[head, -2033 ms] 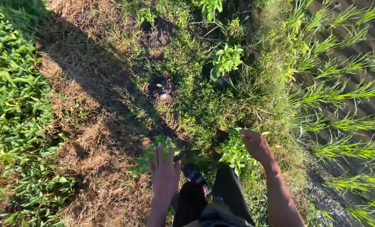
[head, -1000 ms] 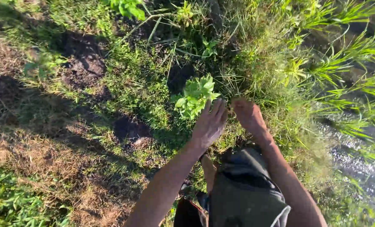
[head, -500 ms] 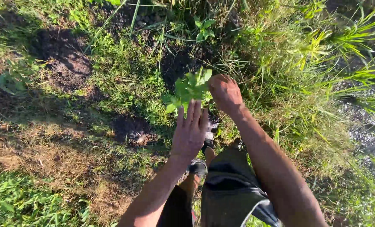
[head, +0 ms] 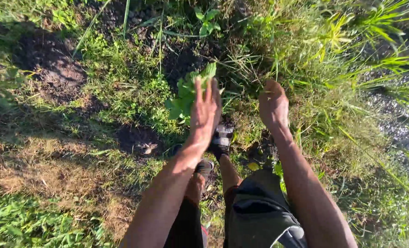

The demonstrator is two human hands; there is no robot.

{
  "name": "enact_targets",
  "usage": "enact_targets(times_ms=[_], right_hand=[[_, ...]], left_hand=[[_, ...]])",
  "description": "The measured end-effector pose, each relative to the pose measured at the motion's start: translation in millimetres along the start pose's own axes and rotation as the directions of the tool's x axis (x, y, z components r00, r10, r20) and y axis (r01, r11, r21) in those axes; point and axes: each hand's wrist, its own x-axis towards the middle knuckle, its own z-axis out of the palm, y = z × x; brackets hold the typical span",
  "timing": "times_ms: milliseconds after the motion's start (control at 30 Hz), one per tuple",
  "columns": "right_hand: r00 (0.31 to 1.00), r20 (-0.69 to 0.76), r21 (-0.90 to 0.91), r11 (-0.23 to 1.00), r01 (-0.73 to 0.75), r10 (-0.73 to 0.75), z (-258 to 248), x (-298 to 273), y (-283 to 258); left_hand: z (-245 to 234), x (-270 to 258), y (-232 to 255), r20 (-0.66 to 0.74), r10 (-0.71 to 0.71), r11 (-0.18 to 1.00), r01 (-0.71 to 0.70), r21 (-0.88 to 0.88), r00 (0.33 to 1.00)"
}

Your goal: Harvesting small green peppers from plants in a garden and placing them in a waist pouch.

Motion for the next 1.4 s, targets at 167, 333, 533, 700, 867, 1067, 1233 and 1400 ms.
enact_targets(times_ms=[167, 333, 533, 700, 867, 1067, 1233, 1400], right_hand=[[0.957, 0.233, 0.061, 0.985, 0.161, -0.171, 45, -14, -46], [0.916, 0.267, 0.111, 0.954, 0.279, -0.299, 92, -22, -63], [0.860, 0.241, -0.036, 0.882, 0.471, -0.449, 139, -15, -59], [0.890, 0.291, -0.038, 0.925, 0.378, -0.352, 139, -13, -57], [0.951, 0.300, 0.091, 0.995, 0.046, -0.071, 120, 6, -60], [0.916, 0.353, 0.222, 0.968, 0.115, -0.189, 114, 38, -93], [0.802, 0.580, 0.139, 0.987, 0.075, -0.143, 122, 49, -117], [0.761, 0.637, 0.118, 0.991, 0.066, -0.127, 139, 42, -100]], left_hand=[[-89, -15, 32, 0.029, -0.414, -0.861, -0.402, 0.312, 0.910], [-89, -35, 56, 0.101, -0.392, -0.779, -0.388, 0.493, 0.915], [-73, -40, 60, 0.054, -0.369, -0.745, -0.330, 0.580, 0.928], [-70, -52, 60, 0.024, -0.379, -0.749, -0.322, 0.578, 0.925], [-62, -49, 54, -0.133, -0.459, -0.731, -0.289, 0.618, 0.878], [-54, -46, 58, -0.251, -0.501, -0.763, -0.286, 0.580, 0.828], [-57, -51, 60, -0.275, -0.519, -0.737, -0.261, 0.623, 0.809], [-53, -50, 65, -0.306, -0.523, -0.732, -0.235, 0.640, 0.795]])
